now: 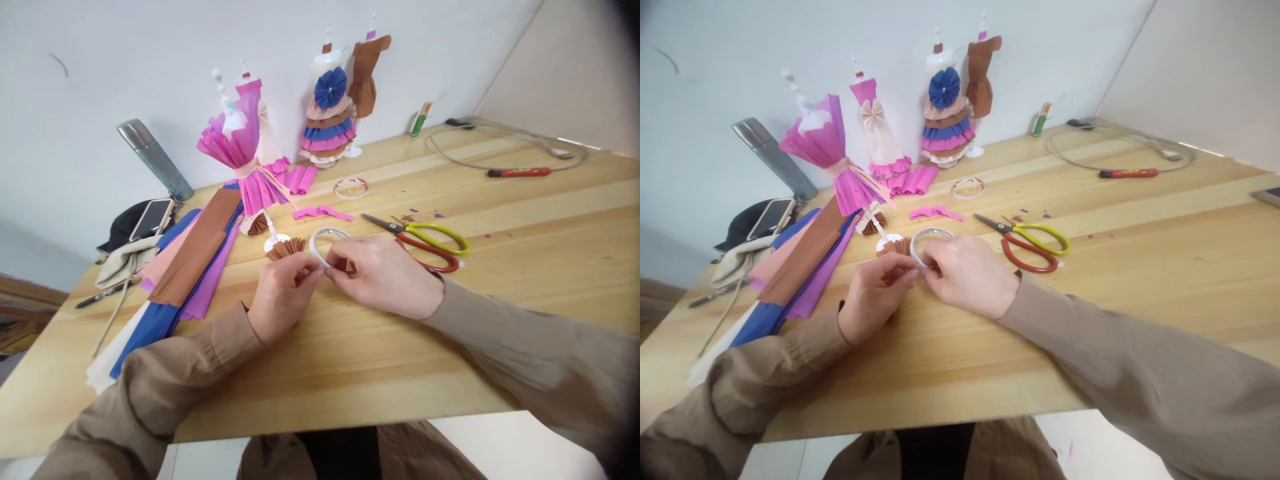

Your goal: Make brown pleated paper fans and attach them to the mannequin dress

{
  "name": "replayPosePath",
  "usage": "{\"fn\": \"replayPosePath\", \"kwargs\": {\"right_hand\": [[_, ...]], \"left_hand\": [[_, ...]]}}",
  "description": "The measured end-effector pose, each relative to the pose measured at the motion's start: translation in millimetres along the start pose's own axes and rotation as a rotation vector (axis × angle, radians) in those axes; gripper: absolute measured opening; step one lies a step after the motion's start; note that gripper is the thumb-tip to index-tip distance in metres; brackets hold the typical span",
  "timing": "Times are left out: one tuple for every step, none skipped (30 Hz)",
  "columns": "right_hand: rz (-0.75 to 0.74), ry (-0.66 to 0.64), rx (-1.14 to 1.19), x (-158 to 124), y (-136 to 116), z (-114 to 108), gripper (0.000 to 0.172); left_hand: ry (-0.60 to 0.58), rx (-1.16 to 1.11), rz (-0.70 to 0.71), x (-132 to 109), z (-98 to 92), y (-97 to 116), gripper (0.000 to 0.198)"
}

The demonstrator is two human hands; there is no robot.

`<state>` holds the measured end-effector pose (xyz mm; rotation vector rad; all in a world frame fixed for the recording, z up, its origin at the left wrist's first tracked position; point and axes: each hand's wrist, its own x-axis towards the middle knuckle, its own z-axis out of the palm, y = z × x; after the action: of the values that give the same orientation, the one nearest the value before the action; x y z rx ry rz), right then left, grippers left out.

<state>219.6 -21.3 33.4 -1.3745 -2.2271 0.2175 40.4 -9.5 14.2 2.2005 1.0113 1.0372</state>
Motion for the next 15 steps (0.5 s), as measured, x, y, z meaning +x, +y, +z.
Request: {"fn": "replayPosePath", "kwargs": {"right_hand": [[-0.007,0.000,-0.019,0,0,0,0.010],[-0.019,0.004,-0.037,0,-1,0,0.010],[-0.034,0.010,-0.051,0,-1,1,0.009],[-0.051,0.015,-0.061,0,0,1,0.009],[-0.072,0.018,-0.067,0,1,0,0.009],[-0.097,0.018,-0.070,0,2,0,0.010],[-0.127,0.015,-0.073,1,4,-2,0.010],[-0.161,0.006,-0.073,2,7,-3,0.012],[-0.198,-0.004,-0.068,3,9,-4,0.014],[-0.231,-0.009,-0.057,5,12,-6,0.015],[-0.258,-0.007,-0.036,6,14,-8,0.016],[-0.279,0.005,-0.008,6,16,-9,0.017],[-0.298,0.024,0.027,7,17,-11,0.018],[-0.315,0.047,0.065,7,17,-13,0.019],[-0.330,0.067,0.103,7,17,-14,0.020]], "left_hand": [[-0.025,-0.044,-0.054,1,-0.6,1,0.009],[-0.044,-0.073,-0.091,3,-1.2,2,0.010],[-0.057,-0.083,-0.107,4,-2.0,2,0.011],[-0.067,-0.076,-0.103,5,-2.9,3,0.012],[-0.074,-0.054,-0.087,6,-4.0,3,0.013],[-0.077,-0.020,-0.061,6,-5.4,3,0.013],[-0.075,0.020,-0.031,7,-6.9,4,0.013],[-0.072,0.057,-0.003,8,-8.6,4,0.013],[-0.068,0.081,0.023,9,-10.4,5,0.012],[-0.067,0.089,0.046,10,-12.2,6,0.012],[-0.074,0.078,0.059,11,-14.0,7,0.011],[-0.088,0.046,0.059,12,-15.7,8,0.012],[-0.110,-0.011,0.040,14,-17.2,10,0.012],[-0.139,-0.086,0.004,15,-18.5,11,0.012],[-0.170,-0.176,-0.048,16,-19.5,12,0.013]]}}
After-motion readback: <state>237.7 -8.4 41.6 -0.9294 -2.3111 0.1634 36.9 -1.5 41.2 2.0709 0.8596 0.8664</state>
